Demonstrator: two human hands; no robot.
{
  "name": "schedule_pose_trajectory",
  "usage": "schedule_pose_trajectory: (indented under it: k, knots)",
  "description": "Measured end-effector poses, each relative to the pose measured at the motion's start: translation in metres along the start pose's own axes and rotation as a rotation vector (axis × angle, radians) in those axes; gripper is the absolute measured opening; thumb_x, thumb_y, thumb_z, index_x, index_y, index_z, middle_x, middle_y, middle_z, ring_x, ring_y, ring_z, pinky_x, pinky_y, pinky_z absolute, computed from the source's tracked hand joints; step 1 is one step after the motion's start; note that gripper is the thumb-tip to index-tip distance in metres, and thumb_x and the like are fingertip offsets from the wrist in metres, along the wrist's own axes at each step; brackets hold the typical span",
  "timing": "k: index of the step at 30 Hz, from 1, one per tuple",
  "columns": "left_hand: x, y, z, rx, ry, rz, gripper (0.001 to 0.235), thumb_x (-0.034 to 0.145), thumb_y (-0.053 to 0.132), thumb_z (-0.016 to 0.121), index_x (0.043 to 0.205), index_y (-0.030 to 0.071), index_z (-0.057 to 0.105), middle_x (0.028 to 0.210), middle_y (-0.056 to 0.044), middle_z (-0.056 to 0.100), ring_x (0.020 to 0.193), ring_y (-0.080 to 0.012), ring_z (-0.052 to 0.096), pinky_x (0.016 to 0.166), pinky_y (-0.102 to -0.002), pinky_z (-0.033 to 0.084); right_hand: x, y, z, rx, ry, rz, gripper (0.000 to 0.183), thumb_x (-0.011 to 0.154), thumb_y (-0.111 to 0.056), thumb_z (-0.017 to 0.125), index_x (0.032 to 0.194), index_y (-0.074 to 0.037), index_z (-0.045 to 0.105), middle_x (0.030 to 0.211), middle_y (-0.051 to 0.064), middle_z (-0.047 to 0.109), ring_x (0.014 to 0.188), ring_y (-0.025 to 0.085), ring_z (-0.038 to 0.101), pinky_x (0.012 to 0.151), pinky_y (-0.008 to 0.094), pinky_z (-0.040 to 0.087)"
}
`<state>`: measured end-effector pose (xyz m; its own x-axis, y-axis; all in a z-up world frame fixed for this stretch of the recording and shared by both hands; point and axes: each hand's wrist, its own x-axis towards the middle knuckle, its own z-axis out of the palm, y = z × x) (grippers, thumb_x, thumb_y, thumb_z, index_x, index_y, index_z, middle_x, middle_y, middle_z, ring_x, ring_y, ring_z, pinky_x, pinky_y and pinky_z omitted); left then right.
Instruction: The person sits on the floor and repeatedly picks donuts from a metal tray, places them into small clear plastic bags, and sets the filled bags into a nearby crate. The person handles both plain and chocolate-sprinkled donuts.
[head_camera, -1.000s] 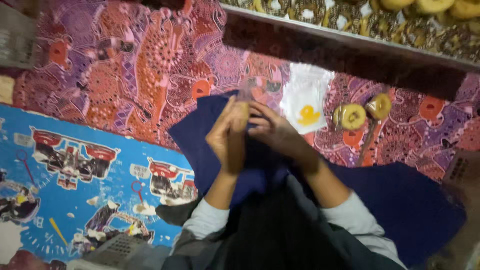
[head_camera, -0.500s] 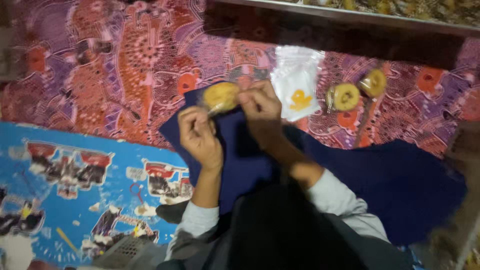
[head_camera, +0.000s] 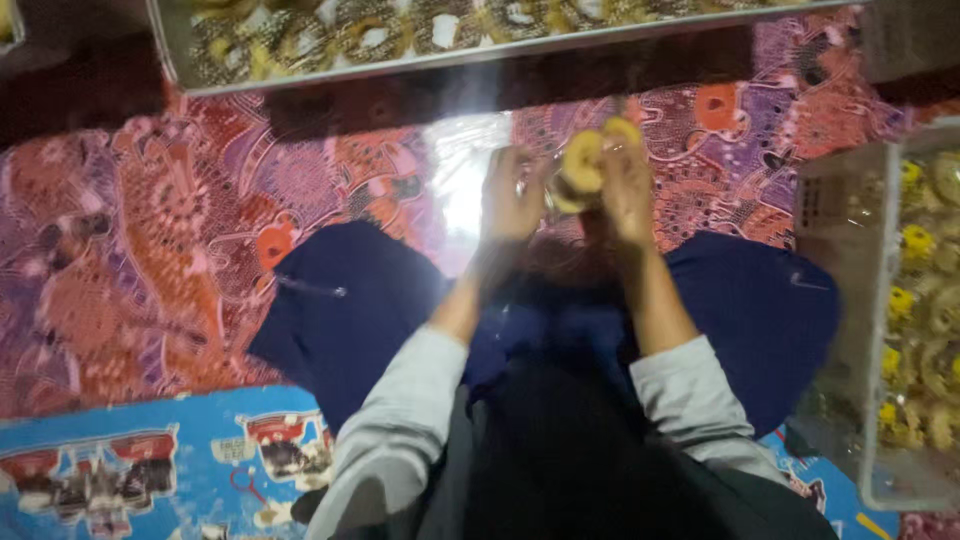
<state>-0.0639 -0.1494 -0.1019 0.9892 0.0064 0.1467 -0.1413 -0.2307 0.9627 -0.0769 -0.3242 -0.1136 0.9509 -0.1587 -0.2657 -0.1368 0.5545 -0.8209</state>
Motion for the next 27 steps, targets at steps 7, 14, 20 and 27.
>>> schedule_pose_trajectory:
  k: [7,14,20,27]
  knots:
    - [0.093,-0.063,0.127,0.494,-0.602,-0.276,0.053,0.089,0.047,0.082,0.113,0.000,0.070,0.113,-0.027,0.069,0.100,-0.0386,0.069,0.086,-0.047,0.054,0.083,0.045,-0.099,-1.000,0.454,-0.338,0.037,0.102,-0.029,0.068,0.127,-0.002,0.064,0.114,0.017,0.071,0.101,0.024,0.067,0.089,0.039,0.056]
    - [0.096,-0.025,0.102,-0.848,-0.394,-0.728,0.053,0.076,0.006,0.083,0.123,-0.002,0.059,0.111,-0.017,0.070,0.101,-0.0325,0.071,0.086,-0.046,0.063,0.085,-0.032,-0.091,-0.724,0.248,-0.242,0.036,0.108,-0.033,0.055,0.126,-0.005,0.070,0.097,0.013,0.071,0.078,0.014,0.066,0.069,0.027,0.056]
    - [0.057,0.063,0.127,0.319,-0.599,0.467,0.054,0.089,0.013,0.078,0.138,0.004,0.057,0.142,-0.021,0.054,0.135,-0.0398,0.051,0.118,-0.053,0.043,0.022,-0.110,-0.105,0.009,0.164,0.476,0.041,0.100,-0.042,0.045,0.122,-0.009,0.056,0.092,0.011,0.071,0.071,0.019,0.071,0.064,0.030,0.059]
    - [0.014,0.077,0.130,0.592,-0.653,0.484,0.094,0.073,0.046,0.088,0.149,0.010,0.045,0.146,-0.029,0.044,0.139,-0.0535,0.038,0.115,-0.068,0.027,-0.057,-0.195,-0.266,0.025,0.235,-0.317,0.041,0.105,-0.020,0.057,0.138,0.005,0.053,0.132,0.017,0.067,0.118,0.027,0.069,0.105,0.038,0.059]
